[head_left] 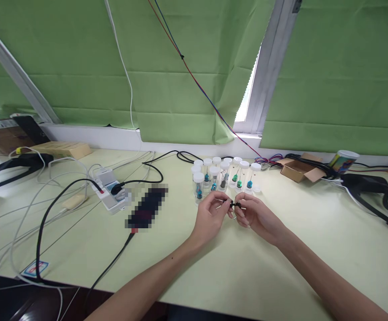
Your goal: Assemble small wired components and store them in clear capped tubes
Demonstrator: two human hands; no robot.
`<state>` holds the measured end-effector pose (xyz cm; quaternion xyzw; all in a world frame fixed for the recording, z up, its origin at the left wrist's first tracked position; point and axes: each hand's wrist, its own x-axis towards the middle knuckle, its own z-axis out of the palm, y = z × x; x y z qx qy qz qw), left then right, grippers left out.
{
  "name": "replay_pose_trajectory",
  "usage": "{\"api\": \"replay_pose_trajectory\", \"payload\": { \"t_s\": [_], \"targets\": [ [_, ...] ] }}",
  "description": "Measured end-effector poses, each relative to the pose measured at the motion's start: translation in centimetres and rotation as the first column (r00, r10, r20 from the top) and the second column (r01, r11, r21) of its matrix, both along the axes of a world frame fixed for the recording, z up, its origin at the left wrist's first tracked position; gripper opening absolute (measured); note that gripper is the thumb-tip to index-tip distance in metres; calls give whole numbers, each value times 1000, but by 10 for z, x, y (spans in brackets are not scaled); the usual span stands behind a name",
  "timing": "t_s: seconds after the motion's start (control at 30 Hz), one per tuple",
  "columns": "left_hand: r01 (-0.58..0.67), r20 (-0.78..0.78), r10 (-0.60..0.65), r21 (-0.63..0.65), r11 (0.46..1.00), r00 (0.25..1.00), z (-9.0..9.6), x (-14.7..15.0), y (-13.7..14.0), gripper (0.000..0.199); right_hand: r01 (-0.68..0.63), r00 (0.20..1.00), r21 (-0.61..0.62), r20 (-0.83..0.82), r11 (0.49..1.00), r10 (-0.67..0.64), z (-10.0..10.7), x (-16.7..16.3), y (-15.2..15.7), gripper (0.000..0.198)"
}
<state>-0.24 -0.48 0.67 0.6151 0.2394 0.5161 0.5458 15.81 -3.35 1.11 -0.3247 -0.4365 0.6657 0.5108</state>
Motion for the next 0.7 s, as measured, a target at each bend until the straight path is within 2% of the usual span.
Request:
{"api": "replay_pose_trajectory", "payload": {
  "t_s": [0.2, 0.43, 0.7],
  "targets": [
    [7, 24, -6, -33, 999, 1000, -2, 1, 0, 17, 15, 1000, -4, -3, 1000, -15, 1, -1, -1, 12],
    [11, 15, -11, 2, 1000, 1000, -3, 0, -1, 13, -15, 999, -37, -41, 999, 13, 2, -1, -1, 9],
    [-75, -43, 82, 146, 986, 996, -7, 0, -4, 10, -48, 997, -47, -56, 998, 45, 0, -1, -2, 18]
  ]
}}
